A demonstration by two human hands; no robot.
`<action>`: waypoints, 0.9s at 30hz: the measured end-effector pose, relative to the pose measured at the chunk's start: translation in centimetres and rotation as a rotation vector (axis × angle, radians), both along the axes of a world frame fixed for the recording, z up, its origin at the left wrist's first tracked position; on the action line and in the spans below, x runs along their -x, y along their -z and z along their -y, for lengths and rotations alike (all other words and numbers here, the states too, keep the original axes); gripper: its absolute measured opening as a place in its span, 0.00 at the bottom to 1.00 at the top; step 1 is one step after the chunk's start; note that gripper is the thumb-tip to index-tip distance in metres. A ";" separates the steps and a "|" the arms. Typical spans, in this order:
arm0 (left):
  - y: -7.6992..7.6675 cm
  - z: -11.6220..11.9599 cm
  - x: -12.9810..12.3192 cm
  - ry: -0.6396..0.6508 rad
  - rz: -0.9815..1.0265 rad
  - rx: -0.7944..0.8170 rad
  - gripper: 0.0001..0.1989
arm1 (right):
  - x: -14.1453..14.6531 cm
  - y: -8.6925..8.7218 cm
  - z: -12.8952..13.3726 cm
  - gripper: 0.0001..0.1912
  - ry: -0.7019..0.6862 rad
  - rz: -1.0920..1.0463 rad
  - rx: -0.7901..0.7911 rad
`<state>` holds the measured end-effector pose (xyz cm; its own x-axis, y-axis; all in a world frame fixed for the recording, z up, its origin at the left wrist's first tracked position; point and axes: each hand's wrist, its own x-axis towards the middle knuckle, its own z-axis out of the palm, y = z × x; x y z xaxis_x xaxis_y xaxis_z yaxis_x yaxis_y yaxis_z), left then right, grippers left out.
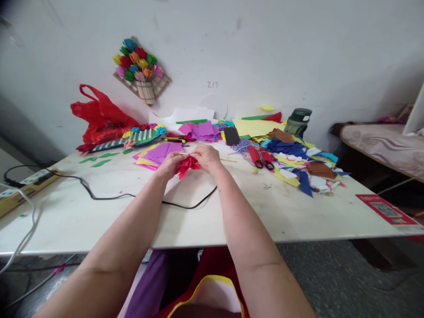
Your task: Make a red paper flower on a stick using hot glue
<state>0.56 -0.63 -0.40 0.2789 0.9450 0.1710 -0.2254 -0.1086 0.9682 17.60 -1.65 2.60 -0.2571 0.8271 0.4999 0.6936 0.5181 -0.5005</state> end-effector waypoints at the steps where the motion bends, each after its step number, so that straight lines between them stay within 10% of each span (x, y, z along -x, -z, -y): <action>1: 0.0 0.0 0.0 -0.009 0.007 0.010 0.12 | 0.0 0.1 -0.1 0.10 -0.007 -0.012 -0.004; 27: -0.6 0.5 -0.3 -0.071 -0.006 0.035 0.15 | 0.0 1.3 -1.3 0.03 -0.067 -0.208 0.015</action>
<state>0.86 -1.16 0.22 0.2122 0.9677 0.1359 -0.2128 -0.0900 0.9729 17.61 -0.33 1.30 -0.2041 0.8197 0.5352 0.5392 0.5505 -0.6374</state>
